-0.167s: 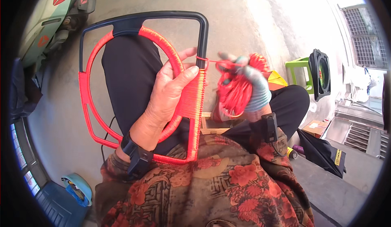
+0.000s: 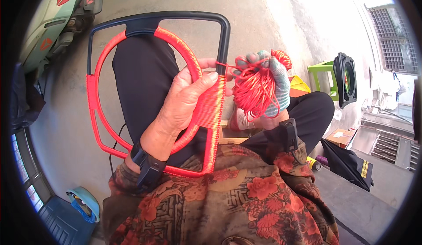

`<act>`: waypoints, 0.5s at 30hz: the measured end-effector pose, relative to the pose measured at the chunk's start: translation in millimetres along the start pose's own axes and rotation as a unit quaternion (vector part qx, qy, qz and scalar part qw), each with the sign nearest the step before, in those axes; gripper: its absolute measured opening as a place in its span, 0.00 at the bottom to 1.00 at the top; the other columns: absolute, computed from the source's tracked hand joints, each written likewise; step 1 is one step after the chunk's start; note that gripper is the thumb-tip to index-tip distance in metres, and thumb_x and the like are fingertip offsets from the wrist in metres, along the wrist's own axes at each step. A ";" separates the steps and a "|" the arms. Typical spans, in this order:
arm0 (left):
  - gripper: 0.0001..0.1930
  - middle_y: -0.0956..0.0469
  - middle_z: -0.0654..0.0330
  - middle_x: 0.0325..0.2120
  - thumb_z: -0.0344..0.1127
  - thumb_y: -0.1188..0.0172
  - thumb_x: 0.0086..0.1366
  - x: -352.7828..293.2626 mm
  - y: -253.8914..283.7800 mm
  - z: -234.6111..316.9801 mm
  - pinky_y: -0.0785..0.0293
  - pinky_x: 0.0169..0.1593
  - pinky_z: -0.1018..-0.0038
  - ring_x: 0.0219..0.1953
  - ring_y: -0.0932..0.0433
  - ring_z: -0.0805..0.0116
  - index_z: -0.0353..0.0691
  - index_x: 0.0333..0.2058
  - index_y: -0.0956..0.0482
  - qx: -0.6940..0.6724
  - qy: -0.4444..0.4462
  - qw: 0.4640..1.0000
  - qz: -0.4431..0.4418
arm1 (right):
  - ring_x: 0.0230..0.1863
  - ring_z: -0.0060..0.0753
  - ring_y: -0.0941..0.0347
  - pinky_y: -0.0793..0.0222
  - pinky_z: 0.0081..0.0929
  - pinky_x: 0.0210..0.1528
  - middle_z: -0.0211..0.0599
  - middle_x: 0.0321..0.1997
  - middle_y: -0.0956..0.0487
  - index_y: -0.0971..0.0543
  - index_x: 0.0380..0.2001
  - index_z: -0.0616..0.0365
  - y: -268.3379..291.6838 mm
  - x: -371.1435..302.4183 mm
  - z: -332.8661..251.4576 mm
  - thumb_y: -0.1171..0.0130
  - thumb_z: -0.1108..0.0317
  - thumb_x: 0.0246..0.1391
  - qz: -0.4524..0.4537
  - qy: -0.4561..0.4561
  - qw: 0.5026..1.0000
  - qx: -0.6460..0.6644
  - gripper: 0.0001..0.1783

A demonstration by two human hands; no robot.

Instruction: The person is manually wrapping a circular furniture frame with red plastic cord to create a woven surface.

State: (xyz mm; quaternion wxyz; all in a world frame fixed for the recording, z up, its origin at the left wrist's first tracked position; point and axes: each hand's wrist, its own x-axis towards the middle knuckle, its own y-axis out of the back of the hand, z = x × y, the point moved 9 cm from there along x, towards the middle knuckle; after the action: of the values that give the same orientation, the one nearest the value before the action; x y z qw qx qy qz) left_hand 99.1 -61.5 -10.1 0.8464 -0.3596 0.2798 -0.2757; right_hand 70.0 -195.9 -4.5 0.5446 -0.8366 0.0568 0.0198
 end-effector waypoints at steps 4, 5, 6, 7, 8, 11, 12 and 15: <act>0.10 0.21 0.50 0.37 0.29 0.45 0.66 -2.1 0.9 -1.1 0.20 0.41 0.70 0.35 0.18 0.61 0.37 0.45 0.31 -0.006 -0.002 1.000 -0.019 | 0.34 0.34 0.31 0.30 0.30 0.38 0.30 0.23 0.31 0.29 0.28 0.53 2.0 6.2 6.9 0.45 0.62 0.59 0.007 -0.007 1.000 0.027 0.09; 0.08 0.21 0.50 0.35 0.29 0.45 0.66 -2.5 0.0 -0.3 0.20 0.41 0.68 0.34 0.18 0.60 0.38 0.43 0.31 -0.016 -0.002 1.000 -0.019 | 0.28 0.27 0.35 0.34 0.21 0.33 0.27 0.19 0.36 0.30 0.27 0.54 4.2 6.6 7.5 0.46 0.64 0.61 -0.005 -0.022 1.000 0.005 0.10; 0.08 0.21 0.50 0.35 0.29 0.45 0.66 -2.5 -0.2 -0.9 0.20 0.41 0.68 0.34 0.18 0.60 0.38 0.43 0.31 -0.016 -0.002 1.000 -0.019 | 0.23 0.24 0.40 0.37 0.21 0.29 0.25 0.16 0.39 0.32 0.25 0.53 14.5 4.2 3.4 0.45 0.64 0.59 0.036 -0.017 0.997 -0.060 0.11; 0.07 0.21 0.50 0.34 0.30 0.44 0.66 -2.3 3.0 -3.6 0.19 0.40 0.69 0.33 0.18 0.60 0.39 0.41 0.31 -0.028 0.006 1.000 -0.002 | 0.23 0.24 0.40 0.37 0.21 0.29 0.25 0.16 0.39 0.32 0.25 0.53 19.1 2.1 0.7 0.45 0.64 0.59 0.036 -0.017 0.997 -0.060 0.11; 0.06 0.21 0.50 0.33 0.30 0.44 0.65 -1.8 5.6 -6.2 0.19 0.38 0.69 0.32 0.18 0.60 0.39 0.39 0.30 -0.039 0.015 0.999 0.014 | 0.23 0.25 0.41 0.38 0.22 0.28 0.26 0.17 0.40 0.32 0.25 0.53 20.9 0.5 0.9 0.44 0.64 0.57 0.027 -0.033 0.996 -0.084 0.10; 0.05 0.21 0.50 0.32 0.29 0.44 0.64 0.8 4.3 -5.0 0.19 0.36 0.69 0.30 0.18 0.60 0.40 0.36 0.30 -0.036 0.013 0.999 0.016 | 0.25 0.28 0.38 0.34 0.25 0.30 0.26 0.19 0.40 0.32 0.24 0.52 17.3 -3.3 -1.8 0.43 0.63 0.56 0.031 -0.043 0.991 -0.121 0.11; 0.05 0.21 0.50 0.32 0.29 0.44 0.64 1.7 5.3 -4.5 0.19 0.36 0.69 0.30 0.18 0.60 0.40 0.36 0.30 -0.036 0.013 0.999 0.016 | 0.27 0.31 0.35 0.30 0.27 0.35 0.28 0.20 0.37 0.31 0.25 0.53 20.1 -5.2 -6.7 0.43 0.61 0.56 0.077 -0.028 0.991 -0.107 0.12; 0.04 0.21 0.50 0.32 0.28 0.44 0.63 3.4 4.7 -5.7 0.19 0.35 0.70 0.29 0.18 0.60 0.40 0.35 0.31 -0.037 0.024 0.999 0.000 | 0.41 0.45 0.25 0.24 0.44 0.45 0.44 0.35 0.23 0.25 0.32 0.57 69.5 -8.7 -46.5 0.42 0.50 0.57 0.225 0.054 0.965 -0.127 0.19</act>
State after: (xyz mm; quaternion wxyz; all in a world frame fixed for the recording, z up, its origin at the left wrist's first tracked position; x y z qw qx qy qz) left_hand 98.9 -63.6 -17.9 0.8253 -0.3840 0.3105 -0.2738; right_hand 51.9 -265.6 -48.0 0.4113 -0.8645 0.2698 0.1038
